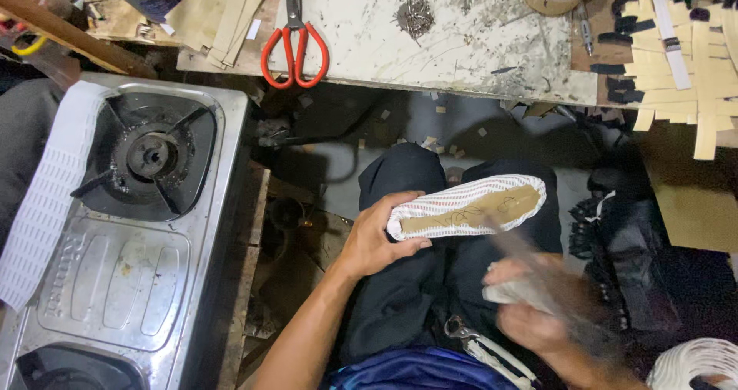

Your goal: The person sits with a woven shoe upper on their lap, hammers tacks along the sole edge, trims excess material with a hand tool, presses a wooden stick along the upper, and places the finished shoe onto a rack of shoe lasts before continuing work on another shoe.

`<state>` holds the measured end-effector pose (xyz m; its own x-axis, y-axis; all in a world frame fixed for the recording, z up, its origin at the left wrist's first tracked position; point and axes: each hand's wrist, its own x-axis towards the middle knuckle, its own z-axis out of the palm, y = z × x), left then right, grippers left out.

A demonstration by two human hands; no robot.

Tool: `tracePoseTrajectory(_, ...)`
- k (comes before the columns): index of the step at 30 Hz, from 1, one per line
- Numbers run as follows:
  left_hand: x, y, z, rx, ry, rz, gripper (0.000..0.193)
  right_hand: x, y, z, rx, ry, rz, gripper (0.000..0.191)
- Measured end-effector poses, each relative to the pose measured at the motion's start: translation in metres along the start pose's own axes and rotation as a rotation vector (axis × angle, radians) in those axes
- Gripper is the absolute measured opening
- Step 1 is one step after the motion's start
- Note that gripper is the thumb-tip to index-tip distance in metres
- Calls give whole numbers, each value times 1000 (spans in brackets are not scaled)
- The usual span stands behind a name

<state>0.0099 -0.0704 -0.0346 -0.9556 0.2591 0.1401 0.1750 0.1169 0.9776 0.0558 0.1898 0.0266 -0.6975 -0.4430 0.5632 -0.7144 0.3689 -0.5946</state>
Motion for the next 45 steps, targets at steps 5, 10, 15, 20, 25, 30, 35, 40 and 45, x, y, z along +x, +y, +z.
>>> tracePoseTrajectory(5, 0, -3, 2, 98, 19, 127, 69, 10, -31, -18, -157, -272, 365, 39)
tracePoseTrajectory(10, -7, -1, 2, 106, 38, 137, 68, 15, -35, -21, 16, -153, 48, 42)
tracePoseTrajectory(15, -3, 0, -5, 127, 35, 147, 68, 52, -39, 0, -63, -372, 617, 45)
tracePoseTrajectory(20, -5, 0, -5, 146, 59, 175, 70, 77, -70, -28, -56, -258, 62, 23)
tracePoseTrajectory(25, -6, 1, -9, 132, 48, 205, 70, 70, -52, 12, -97, -258, 432, 47)
tracePoseTrajectory(30, -4, 2, -8, 157, 65, 153, 72, 64, -64, -18, 22, -262, 203, 43)
tracePoseTrajectory(35, -2, 1, -11, 137, 47, 118, 74, 64, -53, 3, -35, -204, 121, 45)
tracePoseTrajectory(40, 3, 1, -12, 158, 78, 79, 77, 26, -24, 6, 77, -360, 913, 46)
tracePoseTrajectory(45, 6, -1, -10, 118, 57, 5, 78, 29, -22, 6, 98, -160, 68, 23)
